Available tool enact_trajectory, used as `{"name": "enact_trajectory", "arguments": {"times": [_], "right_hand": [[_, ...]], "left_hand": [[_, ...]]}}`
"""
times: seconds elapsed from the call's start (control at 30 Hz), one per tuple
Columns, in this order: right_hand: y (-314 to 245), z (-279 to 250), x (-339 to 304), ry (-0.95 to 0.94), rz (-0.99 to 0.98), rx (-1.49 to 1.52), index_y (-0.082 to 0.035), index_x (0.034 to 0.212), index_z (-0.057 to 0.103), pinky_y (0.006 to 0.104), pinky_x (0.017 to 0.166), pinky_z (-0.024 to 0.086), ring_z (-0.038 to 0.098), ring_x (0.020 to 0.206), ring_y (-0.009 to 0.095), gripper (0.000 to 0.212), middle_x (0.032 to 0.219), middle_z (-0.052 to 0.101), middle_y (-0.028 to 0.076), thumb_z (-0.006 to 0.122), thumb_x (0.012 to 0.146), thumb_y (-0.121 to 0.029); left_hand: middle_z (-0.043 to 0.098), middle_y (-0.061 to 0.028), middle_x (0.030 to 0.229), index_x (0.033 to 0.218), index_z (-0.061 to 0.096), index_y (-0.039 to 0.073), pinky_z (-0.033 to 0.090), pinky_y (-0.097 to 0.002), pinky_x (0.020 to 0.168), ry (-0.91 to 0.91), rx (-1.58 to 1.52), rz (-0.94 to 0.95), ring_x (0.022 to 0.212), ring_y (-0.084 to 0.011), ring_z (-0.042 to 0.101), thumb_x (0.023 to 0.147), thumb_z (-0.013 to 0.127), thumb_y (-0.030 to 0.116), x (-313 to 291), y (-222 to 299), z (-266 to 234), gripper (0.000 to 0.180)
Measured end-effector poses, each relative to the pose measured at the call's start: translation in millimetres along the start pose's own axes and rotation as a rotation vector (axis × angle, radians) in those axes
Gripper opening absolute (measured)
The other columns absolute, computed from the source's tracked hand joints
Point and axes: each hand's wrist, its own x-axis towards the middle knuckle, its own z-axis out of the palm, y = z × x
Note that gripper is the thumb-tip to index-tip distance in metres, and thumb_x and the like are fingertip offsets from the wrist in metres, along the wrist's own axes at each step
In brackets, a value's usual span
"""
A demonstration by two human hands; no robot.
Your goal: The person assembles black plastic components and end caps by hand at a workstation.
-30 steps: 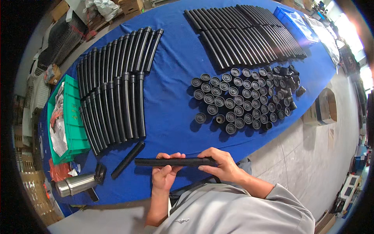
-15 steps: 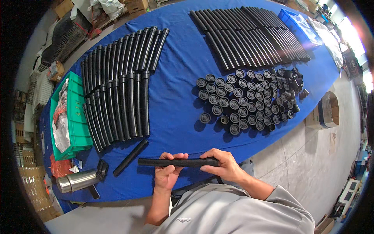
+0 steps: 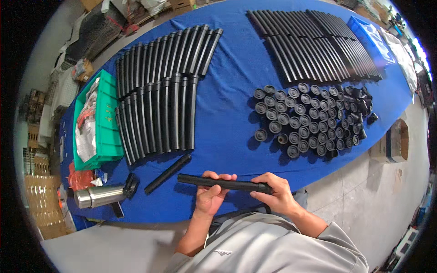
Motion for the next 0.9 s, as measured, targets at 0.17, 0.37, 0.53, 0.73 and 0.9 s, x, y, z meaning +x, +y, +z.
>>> {"name": "enact_trajectory", "arguments": {"times": [0.17, 0.37, 0.53, 0.73, 0.9], "right_hand": [[-1.2, 1.5, 3.3, 0.047, -0.049, -0.024, 0.0, 0.105, 0.065, 0.0329, 0.064, 0.048, 0.063, 0.075, 0.024, 0.033, 0.089, 0.065, 0.012, 0.078, 0.076, -0.007], [1.4, -0.7, 1.0, 0.022, -0.071, -0.077, 0.001, 0.107, 0.063, 0.0344, 0.068, 0.05, 0.065, 0.08, 0.026, 0.035, 0.094, 0.065, 0.014, 0.077, 0.076, -0.006], [3.3, -3.2, 1.4, -0.005, -0.203, -0.14, -0.001, 0.115, 0.058, 0.0368, 0.074, 0.052, 0.066, 0.084, 0.029, 0.043, 0.103, 0.063, 0.015, 0.077, 0.078, -0.011], [-1.1, -0.1, 2.0, -0.022, 0.082, 0.036, 0.0, 0.108, 0.064, 0.032, 0.064, 0.047, 0.062, 0.076, 0.022, 0.032, 0.089, 0.064, 0.011, 0.075, 0.083, -0.016], [-10.1, -4.6, 5.3, -0.034, -0.01, -0.015, -0.001, 0.108, 0.063, 0.0344, 0.067, 0.049, 0.064, 0.08, 0.027, 0.029, 0.09, 0.064, 0.013, 0.073, 0.084, -0.013]], "left_hand": [[0.064, -0.0203, 0.117, 0.11, 0.055, 0.009, 0.048, -0.0492, 0.104, 0.002, -0.004, -0.004, 0.121, -0.0384, 0.056, 0.084, 0.071, 0.003, -0.2, -0.6, -1.1, 0.03], [0.063, -0.0211, 0.119, 0.112, 0.055, 0.008, 0.048, -0.0497, 0.104, -0.009, -0.007, -0.014, 0.122, -0.0386, 0.055, 0.085, 0.071, 0.004, 0.7, -1.8, 1.9, 0.031], [0.063, -0.0217, 0.118, 0.113, 0.053, 0.007, 0.048, -0.0516, 0.103, -0.002, 0.028, -0.047, 0.121, -0.0398, 0.056, 0.085, 0.07, 0.005, 0.6, 0.6, 0.9, 0.033], [0.064, -0.0225, 0.116, 0.109, 0.055, 0.007, 0.051, -0.0512, 0.1, -0.006, 0.033, -0.026, 0.119, -0.0393, 0.057, 0.085, 0.068, 0.0, 1.3, 2.3, 3.9, 0.028], [0.064, -0.0221, 0.117, 0.11, 0.055, 0.007, 0.05, -0.051, 0.101, -0.005, 0.004, -0.02, 0.12, -0.0393, 0.057, 0.084, 0.07, 0.002, 1.2, 0.2, -0.3, 0.03]]}}
